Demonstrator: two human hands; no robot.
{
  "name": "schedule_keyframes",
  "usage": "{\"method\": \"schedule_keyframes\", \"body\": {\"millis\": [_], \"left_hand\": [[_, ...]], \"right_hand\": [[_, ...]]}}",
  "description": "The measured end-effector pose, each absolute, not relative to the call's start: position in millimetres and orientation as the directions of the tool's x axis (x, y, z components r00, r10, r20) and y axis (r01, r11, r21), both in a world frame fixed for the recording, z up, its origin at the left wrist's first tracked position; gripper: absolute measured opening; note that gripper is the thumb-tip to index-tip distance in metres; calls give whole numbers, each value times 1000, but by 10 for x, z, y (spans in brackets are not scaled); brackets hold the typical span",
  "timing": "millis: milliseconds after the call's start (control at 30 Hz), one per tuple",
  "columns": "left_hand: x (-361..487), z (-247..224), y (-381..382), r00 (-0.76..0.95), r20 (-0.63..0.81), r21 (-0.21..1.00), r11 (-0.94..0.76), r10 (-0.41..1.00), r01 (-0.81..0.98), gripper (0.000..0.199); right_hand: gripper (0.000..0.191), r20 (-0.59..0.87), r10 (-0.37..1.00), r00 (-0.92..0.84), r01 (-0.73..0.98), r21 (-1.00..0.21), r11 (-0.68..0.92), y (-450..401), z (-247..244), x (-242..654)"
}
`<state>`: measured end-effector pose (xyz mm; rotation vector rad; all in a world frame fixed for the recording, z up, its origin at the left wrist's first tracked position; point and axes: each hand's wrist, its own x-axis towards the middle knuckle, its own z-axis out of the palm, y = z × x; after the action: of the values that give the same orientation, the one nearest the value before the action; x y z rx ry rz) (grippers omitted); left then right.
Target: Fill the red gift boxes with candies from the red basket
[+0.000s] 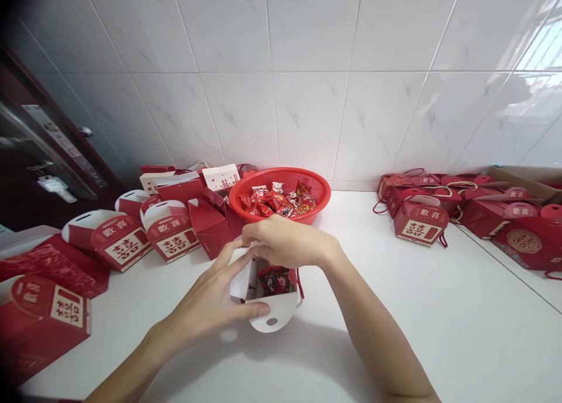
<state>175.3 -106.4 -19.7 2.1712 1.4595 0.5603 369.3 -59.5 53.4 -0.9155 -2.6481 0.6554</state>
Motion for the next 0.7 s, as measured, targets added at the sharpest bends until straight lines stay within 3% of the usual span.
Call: {"method": "schedule_keyframes", "body": {"millis": [333,533,700], "left_hand": [[1720,-282,-942,355,94,609,-336,930,719,89],[1840,-244,-878,338,55,594,-303,939,745,92],[1902,-243,-842,359,83,607,-333,930,722,90]], "right_hand": [[20,271,655,-705,433,-567,701,-668,635,4036],[27,267,733,-625,520,-558,647,-727,271,4243],[34,261,787,-558,518,-631,577,-779,-24,4372]]}}
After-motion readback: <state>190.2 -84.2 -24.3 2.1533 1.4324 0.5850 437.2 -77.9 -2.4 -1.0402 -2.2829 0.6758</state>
